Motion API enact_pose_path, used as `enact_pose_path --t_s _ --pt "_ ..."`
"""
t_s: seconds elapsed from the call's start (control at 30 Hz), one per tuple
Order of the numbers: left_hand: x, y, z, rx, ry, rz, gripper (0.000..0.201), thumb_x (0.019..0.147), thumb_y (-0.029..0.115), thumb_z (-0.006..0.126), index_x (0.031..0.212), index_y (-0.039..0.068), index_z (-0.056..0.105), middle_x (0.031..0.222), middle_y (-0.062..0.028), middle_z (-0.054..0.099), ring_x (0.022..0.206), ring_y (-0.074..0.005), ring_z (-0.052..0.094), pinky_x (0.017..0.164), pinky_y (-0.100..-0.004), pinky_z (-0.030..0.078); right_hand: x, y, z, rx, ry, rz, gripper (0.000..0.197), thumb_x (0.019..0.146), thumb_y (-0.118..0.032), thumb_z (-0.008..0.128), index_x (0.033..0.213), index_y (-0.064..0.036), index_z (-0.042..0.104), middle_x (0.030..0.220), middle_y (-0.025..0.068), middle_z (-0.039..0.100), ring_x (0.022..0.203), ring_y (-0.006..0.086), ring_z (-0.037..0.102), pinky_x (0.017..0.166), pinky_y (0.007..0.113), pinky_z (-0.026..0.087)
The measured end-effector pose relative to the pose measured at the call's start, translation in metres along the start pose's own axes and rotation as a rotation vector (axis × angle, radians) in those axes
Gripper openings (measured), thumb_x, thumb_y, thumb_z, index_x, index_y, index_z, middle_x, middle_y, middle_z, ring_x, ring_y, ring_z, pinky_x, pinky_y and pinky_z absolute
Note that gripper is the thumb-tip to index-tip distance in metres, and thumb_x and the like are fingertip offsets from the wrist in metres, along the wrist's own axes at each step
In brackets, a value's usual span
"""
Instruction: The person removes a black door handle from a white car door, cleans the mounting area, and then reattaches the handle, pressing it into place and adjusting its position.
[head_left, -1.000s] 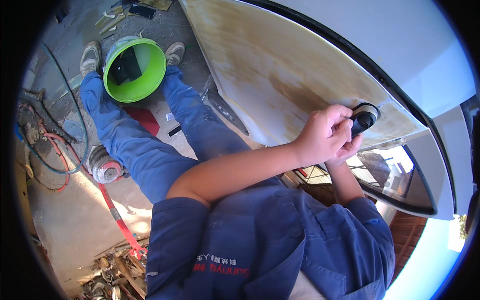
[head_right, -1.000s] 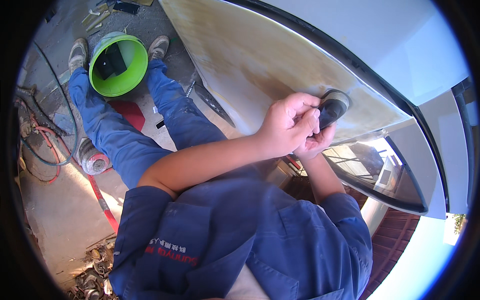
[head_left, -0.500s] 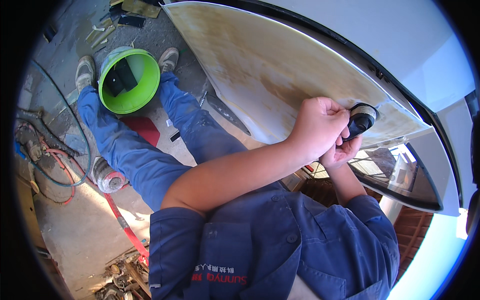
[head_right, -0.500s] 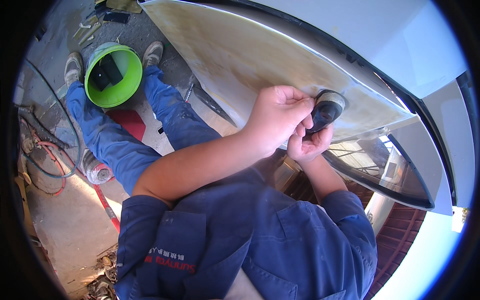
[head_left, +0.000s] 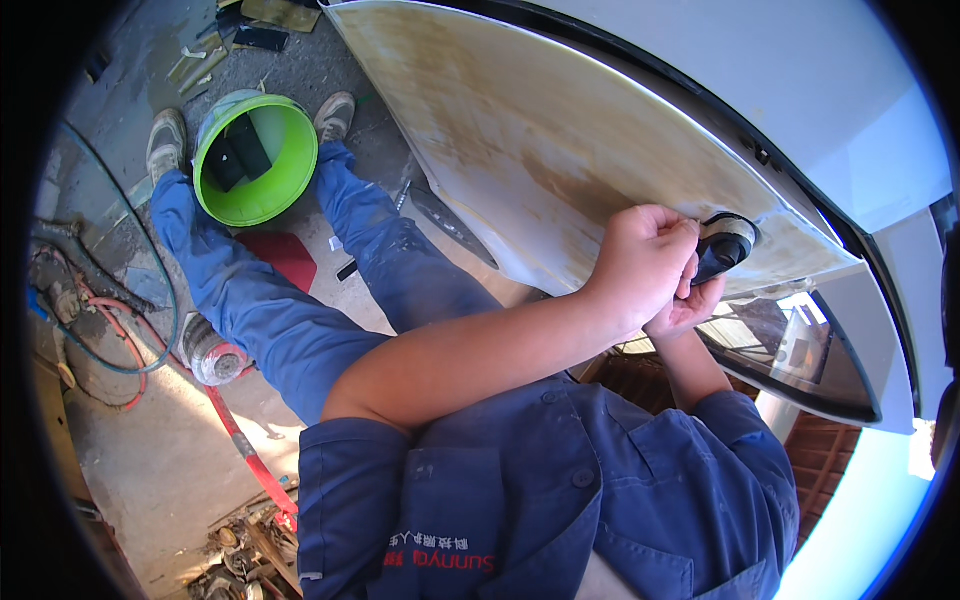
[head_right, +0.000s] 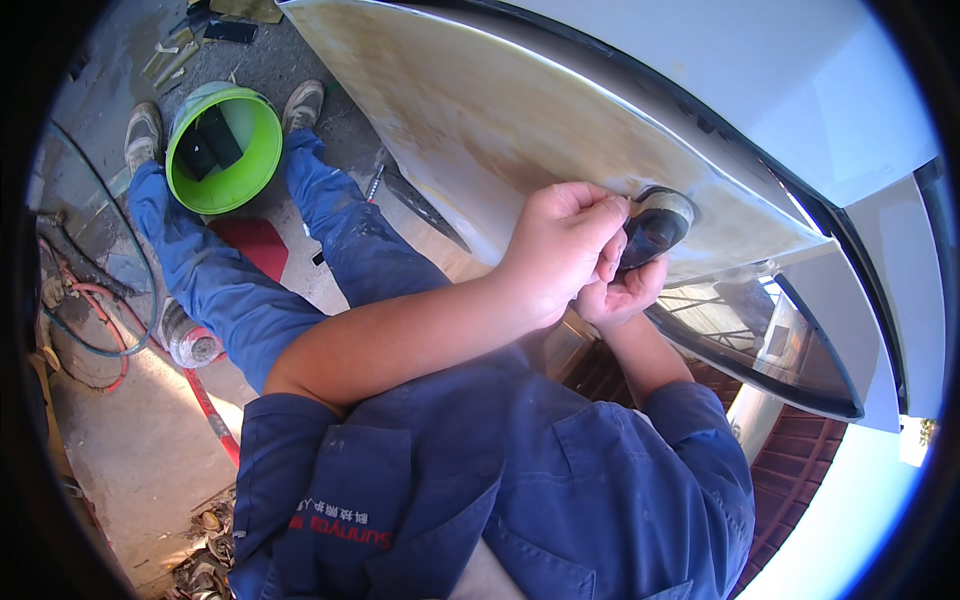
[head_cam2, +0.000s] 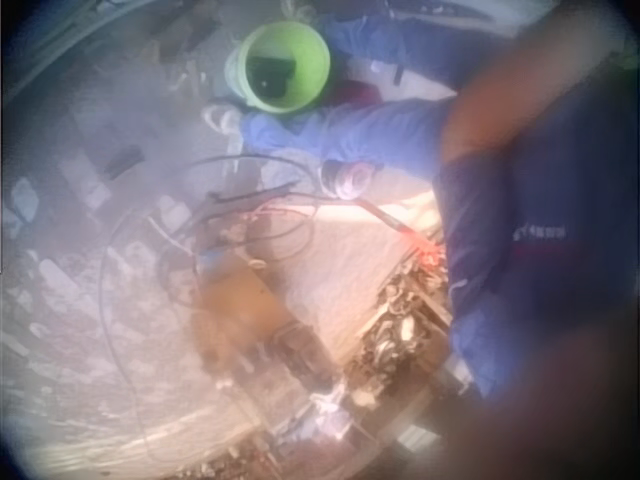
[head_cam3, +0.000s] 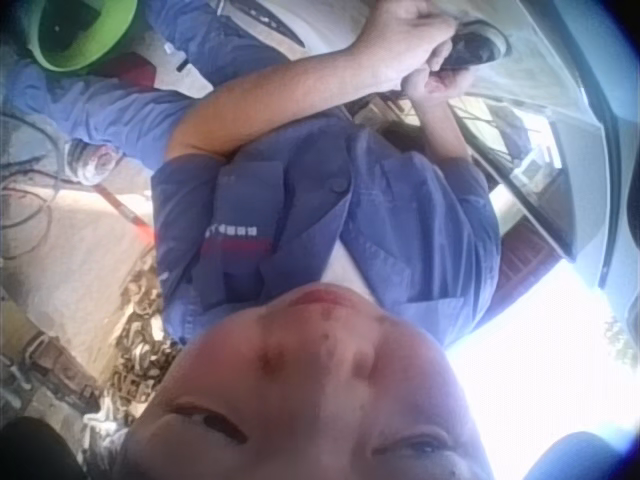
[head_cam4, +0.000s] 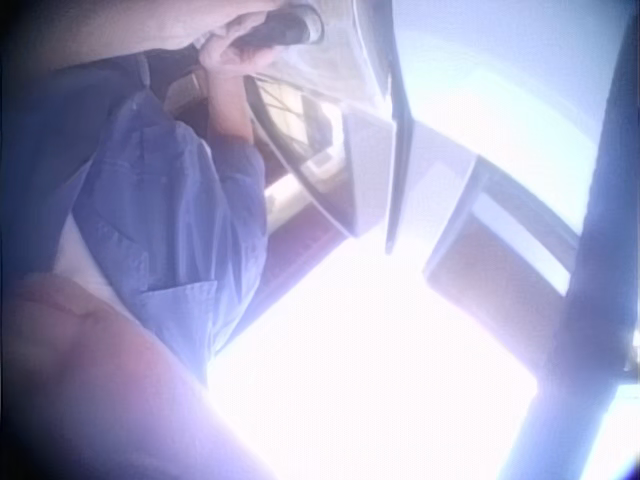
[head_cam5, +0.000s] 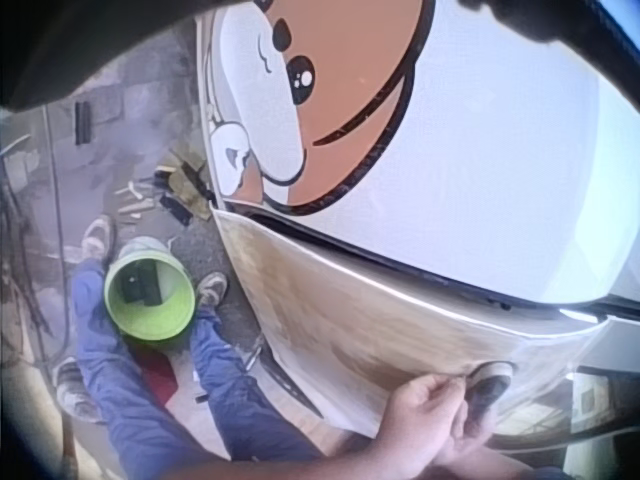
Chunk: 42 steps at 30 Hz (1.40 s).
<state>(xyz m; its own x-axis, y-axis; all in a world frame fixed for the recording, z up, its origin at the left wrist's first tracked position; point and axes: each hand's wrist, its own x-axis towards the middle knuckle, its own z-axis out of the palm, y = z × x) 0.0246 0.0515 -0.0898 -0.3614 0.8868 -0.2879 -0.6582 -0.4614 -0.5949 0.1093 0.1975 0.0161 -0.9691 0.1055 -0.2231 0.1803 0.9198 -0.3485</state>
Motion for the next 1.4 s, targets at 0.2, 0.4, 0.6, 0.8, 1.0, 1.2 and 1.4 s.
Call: enact_pose_path --t_s 0.2,0.4,0.6,0.8,1.0,1.2,1.4 --pt "-0.001 0.002 -0.002 -0.017 -0.002 -0.017 0.017 0.106 0.014 0.065 0.097 -0.001 0.065 0.07 -0.004 0.062 0.057 -0.0102 0.057 0.054 -0.026 0.046 -0.002 -0.004 0.005 0.282 0.124 0.244 0.021 0.1 -0.017 0.06 0.114 -0.0054 0.049 0.094 0.0001 0.056 0.087 0.007 0.055 0.09 0.025 0.048" --pt "-0.003 0.005 -0.004 -0.024 -0.02 0.0 0.017 0.106 0.014 0.064 0.096 0.0 0.064 0.07 -0.0039 0.062 0.057 -0.0099 0.057 0.053 -0.0254 0.046 -0.002 -0.007 0.004 0.045 0.02 0.062 0.054 0.092 -0.016 0.075 0.133 0.0018 0.044 0.113 0.0101 0.065 0.104 0.0145 0.065 0.097 0.028 0.05" --pt "-0.007 0.015 -0.003 -0.045 -0.041 0.007 0.017 0.106 0.014 0.064 0.096 0.0 0.064 0.07 -0.0038 0.062 0.057 -0.0096 0.057 0.052 -0.0251 0.045 -0.002 -0.006 0.007 0.231 0.013 0.15 0.051 0.094 -0.009 0.07 0.134 0.0015 0.041 0.108 0.0084 0.062 0.098 0.0129 0.062 0.094 0.026 0.049" --pt "-0.014 0.028 -0.002 -0.069 -0.064 0.025 0.018 0.107 0.015 0.063 0.096 0.001 0.064 0.07 -0.0033 0.062 0.058 -0.0093 0.057 0.052 -0.0243 0.043 -0.004 -0.014 0.007 0.37 0.066 0.307 0.029 0.1 -0.017 0.054 0.123 -0.002 0.044 0.11 0.009 0.064 0.106 0.0154 0.062 0.101 0.031 0.048" --pt "-0.018 0.038 0.0 -0.085 -0.091 0.047 0.018 0.107 0.015 0.064 0.096 0.002 0.065 0.071 -0.0029 0.062 0.058 -0.009 0.057 0.052 -0.0245 0.044 -0.004 -0.011 0.007 0.226 0.002 0.21 0.05 0.094 -0.001 0.062 0.139 0.005 0.041 0.123 0.0165 0.064 0.112 0.0175 0.065 0.104 0.032 0.049" --pt "-0.019 0.044 0.004 -0.043 -0.104 0.101 0.016 0.107 0.013 0.063 0.098 0.001 0.064 0.072 -0.0035 0.063 0.058 -0.0087 0.058 0.053 -0.0247 0.046 -0.006 -0.014 0.007 0.259 0.01 0.218 0.052 0.095 -0.002 0.062 0.142 0.007 0.041 0.128 0.0195 0.063 0.117 0.0203 0.065 0.107 0.034 0.049" --pt "-0.024 0.048 0.011 0.061 -0.077 0.155 0.015 0.109 0.012 0.061 0.102 -0.001 0.064 0.071 -0.0039 0.063 0.058 -0.0085 0.058 0.053 -0.0243 0.047 -0.006 -0.018 0.012 0.257 0.0 0.255 0.051 0.097 -0.006 0.065 0.139 0.0094 0.041 0.125 0.0188 0.064 0.113 0.0193 0.066 0.106 0.033 0.05"
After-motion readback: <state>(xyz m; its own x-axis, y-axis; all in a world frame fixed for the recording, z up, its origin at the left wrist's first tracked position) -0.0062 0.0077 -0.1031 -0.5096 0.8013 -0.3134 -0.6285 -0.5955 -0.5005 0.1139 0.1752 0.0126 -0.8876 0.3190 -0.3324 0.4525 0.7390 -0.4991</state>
